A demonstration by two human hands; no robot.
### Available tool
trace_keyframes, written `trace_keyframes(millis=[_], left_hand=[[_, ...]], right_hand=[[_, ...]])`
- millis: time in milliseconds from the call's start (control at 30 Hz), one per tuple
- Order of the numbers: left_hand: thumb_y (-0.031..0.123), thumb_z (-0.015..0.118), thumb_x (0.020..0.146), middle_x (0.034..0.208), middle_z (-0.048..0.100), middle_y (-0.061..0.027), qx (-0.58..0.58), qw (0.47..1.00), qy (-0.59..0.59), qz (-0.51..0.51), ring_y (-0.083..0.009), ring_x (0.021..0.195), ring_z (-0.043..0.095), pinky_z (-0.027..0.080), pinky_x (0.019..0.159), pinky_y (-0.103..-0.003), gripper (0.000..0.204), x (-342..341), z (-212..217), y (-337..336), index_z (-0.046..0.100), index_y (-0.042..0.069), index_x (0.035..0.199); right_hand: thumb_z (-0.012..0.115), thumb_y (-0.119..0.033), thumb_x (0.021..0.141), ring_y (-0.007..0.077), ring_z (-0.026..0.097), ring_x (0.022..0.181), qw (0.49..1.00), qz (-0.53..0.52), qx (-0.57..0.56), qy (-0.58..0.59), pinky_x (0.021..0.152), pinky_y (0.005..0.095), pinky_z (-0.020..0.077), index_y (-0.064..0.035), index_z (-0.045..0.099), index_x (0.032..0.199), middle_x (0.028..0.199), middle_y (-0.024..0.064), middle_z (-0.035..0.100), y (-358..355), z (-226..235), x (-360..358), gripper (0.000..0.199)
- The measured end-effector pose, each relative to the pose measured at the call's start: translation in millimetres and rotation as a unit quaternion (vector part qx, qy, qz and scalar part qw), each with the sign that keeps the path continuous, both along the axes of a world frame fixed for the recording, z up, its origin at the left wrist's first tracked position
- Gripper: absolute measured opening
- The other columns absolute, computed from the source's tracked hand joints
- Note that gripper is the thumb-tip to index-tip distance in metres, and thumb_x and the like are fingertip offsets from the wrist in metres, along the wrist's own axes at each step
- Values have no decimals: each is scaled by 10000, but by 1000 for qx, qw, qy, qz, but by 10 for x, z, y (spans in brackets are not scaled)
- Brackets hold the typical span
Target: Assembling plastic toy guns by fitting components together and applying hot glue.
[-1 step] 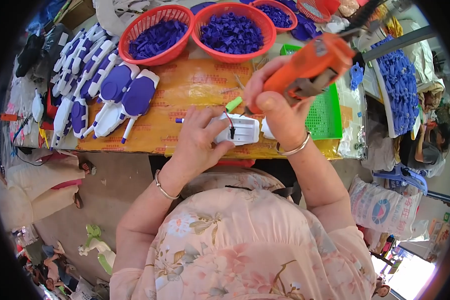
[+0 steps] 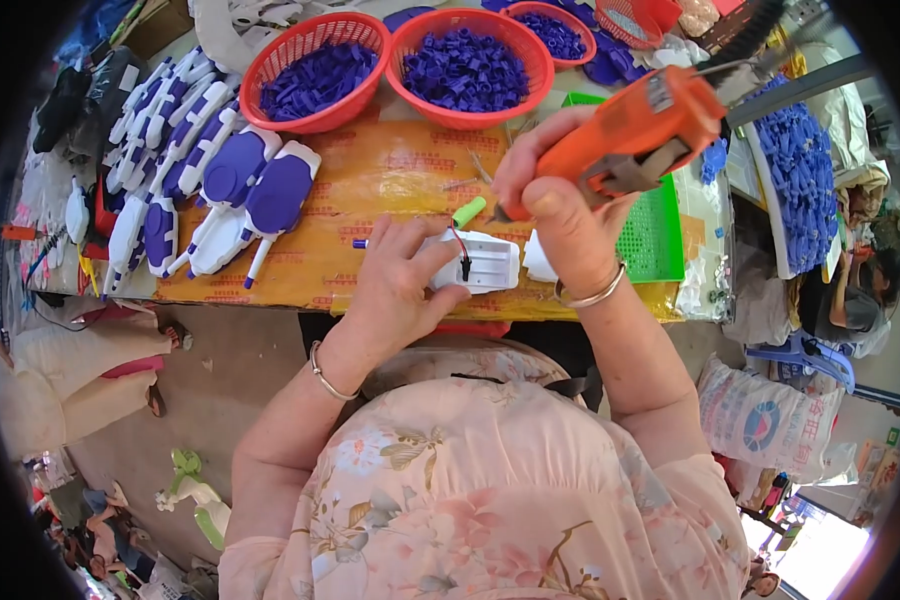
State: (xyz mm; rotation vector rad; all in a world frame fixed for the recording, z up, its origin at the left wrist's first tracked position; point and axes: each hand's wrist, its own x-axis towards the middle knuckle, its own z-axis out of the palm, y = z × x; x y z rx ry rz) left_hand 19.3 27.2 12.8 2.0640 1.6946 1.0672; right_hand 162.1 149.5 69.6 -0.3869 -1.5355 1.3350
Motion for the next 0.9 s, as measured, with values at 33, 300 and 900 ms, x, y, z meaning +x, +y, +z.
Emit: trace_keyframes(millis=[33,300,900], left_hand=[[96,806,595,1105,584,-115,-11,1000,7,-2,-294,1008,545,389,874,-422,472,-10,9,18,627,70,1030],[151,812,609,1121,577,-121,-8,1000,18,1,-302,1014,543,384,876,-436,486,16,70,6,616,64,1045],[5,713,726,906,554,-103,28,984,-150,90,-219,782,557,429,638,-307,270,-32,26,7,586,5,964]], right_hand=[[723,-199,780,143,573,590,1000,-21,0,19,556,288,493,-21,507,868,689,55,570,70,10,-53,293],[706,-59,824,145,593,598,999,-34,-10,41,548,290,493,-23,551,938,743,57,615,538,-279,-414,195],[628,-126,864,176,571,555,998,-8,-24,57,547,326,494,-23,511,942,671,76,580,333,0,-408,174]])
